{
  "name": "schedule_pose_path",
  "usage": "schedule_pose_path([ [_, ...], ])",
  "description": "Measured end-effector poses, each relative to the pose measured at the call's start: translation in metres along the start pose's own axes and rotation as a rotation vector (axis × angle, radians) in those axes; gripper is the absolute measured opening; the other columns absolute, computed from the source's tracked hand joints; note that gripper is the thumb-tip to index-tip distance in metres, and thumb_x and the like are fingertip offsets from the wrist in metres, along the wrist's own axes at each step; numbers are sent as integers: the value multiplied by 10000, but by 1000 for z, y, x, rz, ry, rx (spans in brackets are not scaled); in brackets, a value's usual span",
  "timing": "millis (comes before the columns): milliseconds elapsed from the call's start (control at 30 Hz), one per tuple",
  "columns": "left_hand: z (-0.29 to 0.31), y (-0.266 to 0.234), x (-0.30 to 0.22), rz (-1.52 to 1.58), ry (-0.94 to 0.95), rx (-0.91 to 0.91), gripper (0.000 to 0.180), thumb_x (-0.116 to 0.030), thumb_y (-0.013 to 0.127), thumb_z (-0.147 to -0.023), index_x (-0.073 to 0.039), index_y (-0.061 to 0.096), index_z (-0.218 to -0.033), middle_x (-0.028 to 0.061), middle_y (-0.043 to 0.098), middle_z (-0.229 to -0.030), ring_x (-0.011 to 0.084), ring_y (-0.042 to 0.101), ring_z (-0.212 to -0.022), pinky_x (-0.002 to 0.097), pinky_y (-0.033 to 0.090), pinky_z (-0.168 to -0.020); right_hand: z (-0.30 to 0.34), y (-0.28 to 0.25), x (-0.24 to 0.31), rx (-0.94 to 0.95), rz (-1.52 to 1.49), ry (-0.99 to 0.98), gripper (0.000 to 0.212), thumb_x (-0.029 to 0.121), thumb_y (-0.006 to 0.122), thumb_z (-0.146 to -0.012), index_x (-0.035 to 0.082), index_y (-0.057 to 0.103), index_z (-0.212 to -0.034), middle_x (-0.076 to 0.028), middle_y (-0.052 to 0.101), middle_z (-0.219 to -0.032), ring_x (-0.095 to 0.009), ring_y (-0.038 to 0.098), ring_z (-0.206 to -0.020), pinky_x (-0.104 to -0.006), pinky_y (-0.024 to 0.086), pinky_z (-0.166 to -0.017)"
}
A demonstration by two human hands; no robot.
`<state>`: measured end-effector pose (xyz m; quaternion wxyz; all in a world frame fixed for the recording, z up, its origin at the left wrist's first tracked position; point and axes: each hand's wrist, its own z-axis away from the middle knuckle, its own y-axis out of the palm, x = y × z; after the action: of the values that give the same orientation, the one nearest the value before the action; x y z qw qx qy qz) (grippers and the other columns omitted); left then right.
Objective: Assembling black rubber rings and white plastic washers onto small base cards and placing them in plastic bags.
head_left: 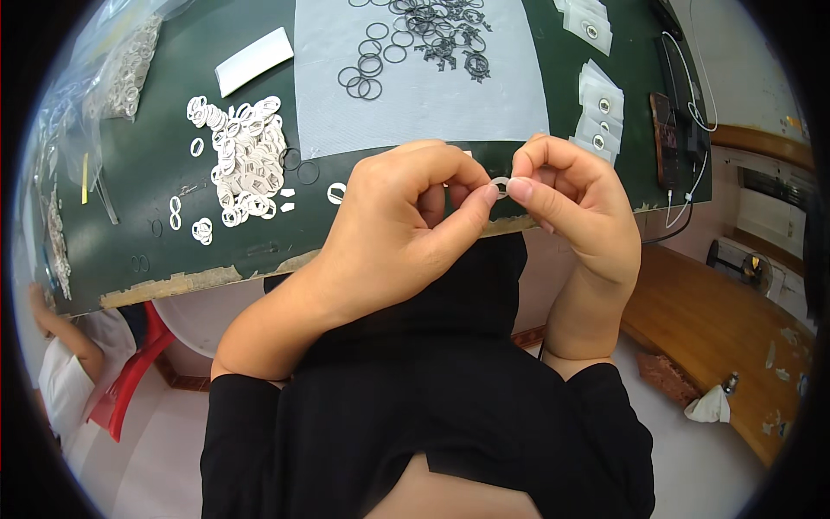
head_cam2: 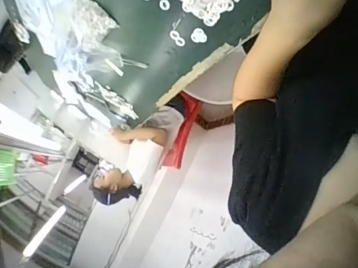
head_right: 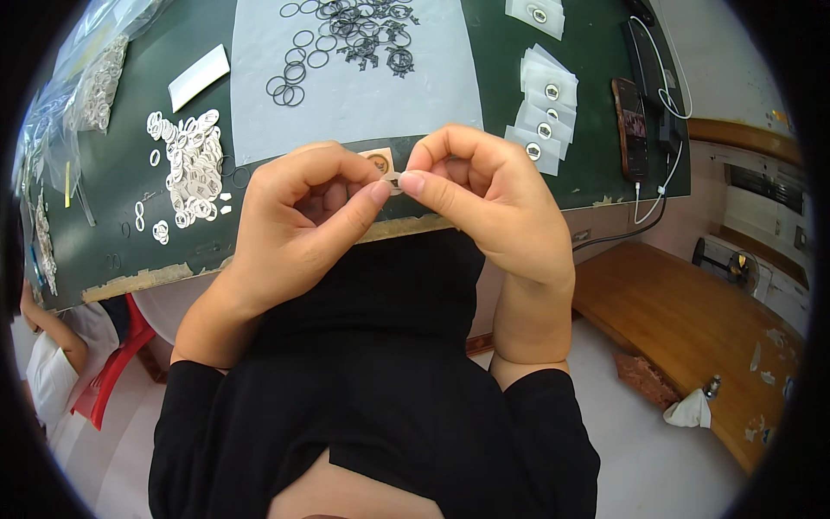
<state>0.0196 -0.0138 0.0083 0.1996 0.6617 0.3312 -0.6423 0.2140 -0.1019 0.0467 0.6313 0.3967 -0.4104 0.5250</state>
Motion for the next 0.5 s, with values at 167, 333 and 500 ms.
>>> schedule_pose_path([
  [167, 12, 5, 3, 145, -131, -66, 45, 1, 723, -923, 33, 698, -905, -41, 569, -768, -4, 433, -624, 200, 298, -548, 10, 5, -8, -55, -58, 38, 123, 136, 726, -949, 50, 640, -966, 68, 581, -788, 12, 474, -662, -164, 342, -575],
  [333, 17, 7, 4, 118, -122, -84, 43, 10, 719, -916, 29, 697, -884, -33, 565, -761, 0, 439, -627, 203, 294, -550, 10, 14, -14, -86, -38, 24, 105, 112, 702, -968, 31, 635, -974, 62, 581, -820, 13, 479, -692, -162, 358, -597],
  [500, 18, 7, 7, 84, -105, -85, 45, 17, 718, -908, 28, 697, -869, -29, 565, -757, 0, 441, -626, 206, 293, -548, 8, 19, -20, -74, 73, -42, 85, 77, 668, -989, 5, 625, -972, 48, 549, -864, 2, 502, -752, -168, 403, -655],
])
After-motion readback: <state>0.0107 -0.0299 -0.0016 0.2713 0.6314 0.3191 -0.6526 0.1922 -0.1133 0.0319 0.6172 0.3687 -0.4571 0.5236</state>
